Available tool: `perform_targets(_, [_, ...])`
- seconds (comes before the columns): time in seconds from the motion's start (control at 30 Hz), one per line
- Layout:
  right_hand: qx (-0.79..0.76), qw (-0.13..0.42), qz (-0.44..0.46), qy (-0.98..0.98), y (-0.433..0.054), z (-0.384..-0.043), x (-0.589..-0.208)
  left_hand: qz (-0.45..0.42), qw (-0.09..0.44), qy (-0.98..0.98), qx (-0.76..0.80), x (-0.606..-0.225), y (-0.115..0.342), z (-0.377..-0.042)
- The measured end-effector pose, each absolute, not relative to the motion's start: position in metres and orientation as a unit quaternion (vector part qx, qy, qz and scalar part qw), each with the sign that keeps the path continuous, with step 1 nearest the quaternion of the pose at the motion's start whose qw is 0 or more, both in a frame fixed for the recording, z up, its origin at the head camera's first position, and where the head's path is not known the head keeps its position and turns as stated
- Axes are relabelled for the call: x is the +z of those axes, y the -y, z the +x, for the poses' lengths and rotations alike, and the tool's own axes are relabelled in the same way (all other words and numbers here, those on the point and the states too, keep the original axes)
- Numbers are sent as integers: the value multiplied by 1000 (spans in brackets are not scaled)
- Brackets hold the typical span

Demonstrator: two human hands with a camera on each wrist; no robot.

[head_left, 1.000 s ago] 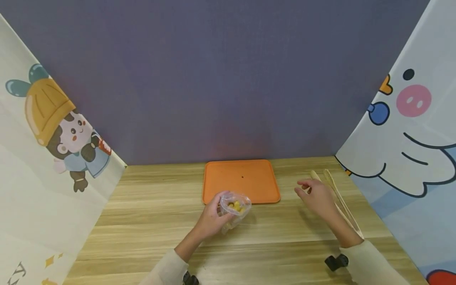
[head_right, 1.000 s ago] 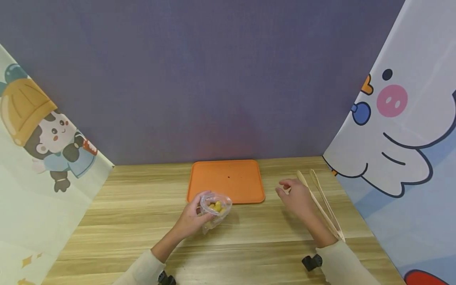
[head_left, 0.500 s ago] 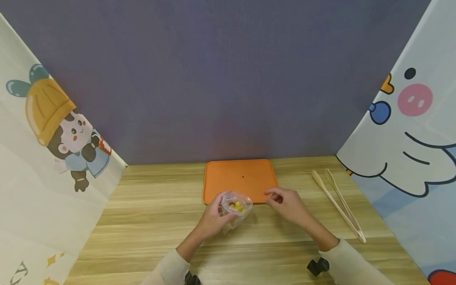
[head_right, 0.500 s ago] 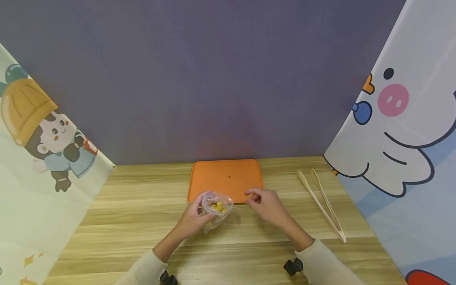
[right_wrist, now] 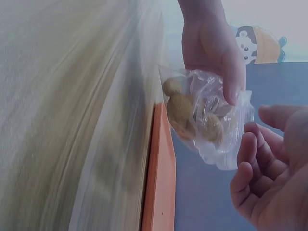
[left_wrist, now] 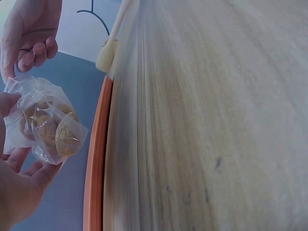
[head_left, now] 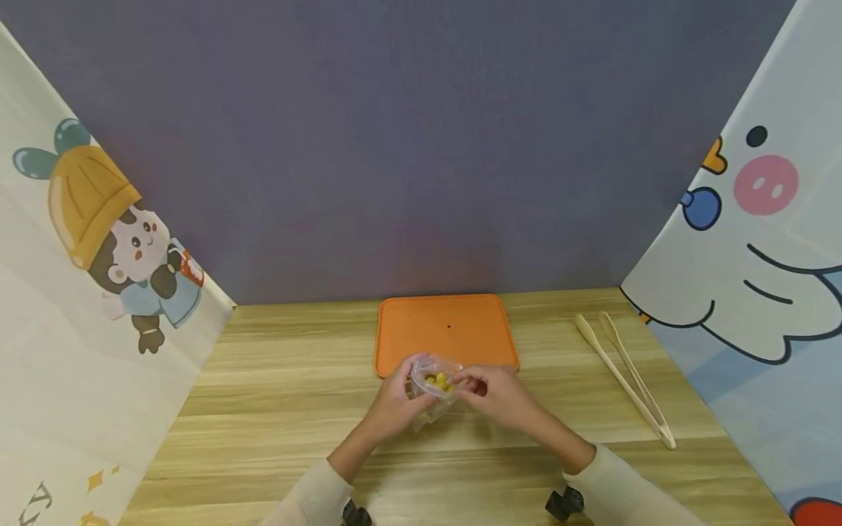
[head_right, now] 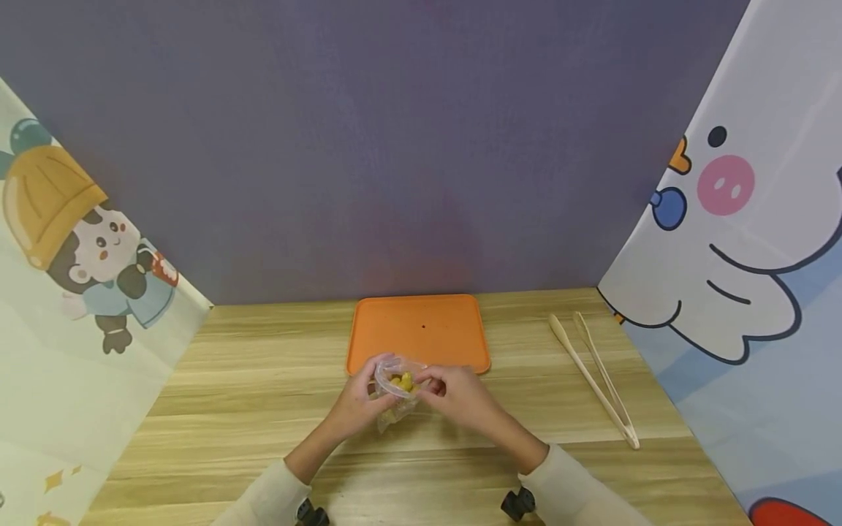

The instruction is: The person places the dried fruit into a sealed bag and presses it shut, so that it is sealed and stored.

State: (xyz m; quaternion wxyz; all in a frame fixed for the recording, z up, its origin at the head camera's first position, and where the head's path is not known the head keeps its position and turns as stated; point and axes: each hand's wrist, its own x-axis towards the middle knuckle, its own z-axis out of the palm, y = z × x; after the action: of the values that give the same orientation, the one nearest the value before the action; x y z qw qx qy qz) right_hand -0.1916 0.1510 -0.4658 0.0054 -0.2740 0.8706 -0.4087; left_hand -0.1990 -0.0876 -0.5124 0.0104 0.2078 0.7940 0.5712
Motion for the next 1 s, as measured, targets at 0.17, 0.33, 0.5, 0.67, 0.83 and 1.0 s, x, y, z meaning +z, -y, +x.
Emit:
perform_targets(0.17, [-398, 2, -270, -877, -145, -190, -467, 203, 4, -795, 572, -514, 86, -200])
perform_targets(0.33, [-382, -4, -267, -885, -140, -188, -470, 201, 1, -799, 567, -515, 85, -199])
perform_targets(0.5, [-369, -11, -267, -890, -135, -185, -471, 197, -1, -808, 555, -513, 82, -196])
perform_targets(0.67, [-357, -26, -270, -894, -132, -184, -471, 200, 1, -808, 554, -513, 80, -194])
perform_targets(0.83, [-353, -45, -270, -895, -133, -184, -468, 205, 21, -793, 573, -511, 80, -193])
perform_targets(1.0, [-366, -62, -274, -887, -136, -188, -463, 188, 52, -777, 598, -508, 83, -191])
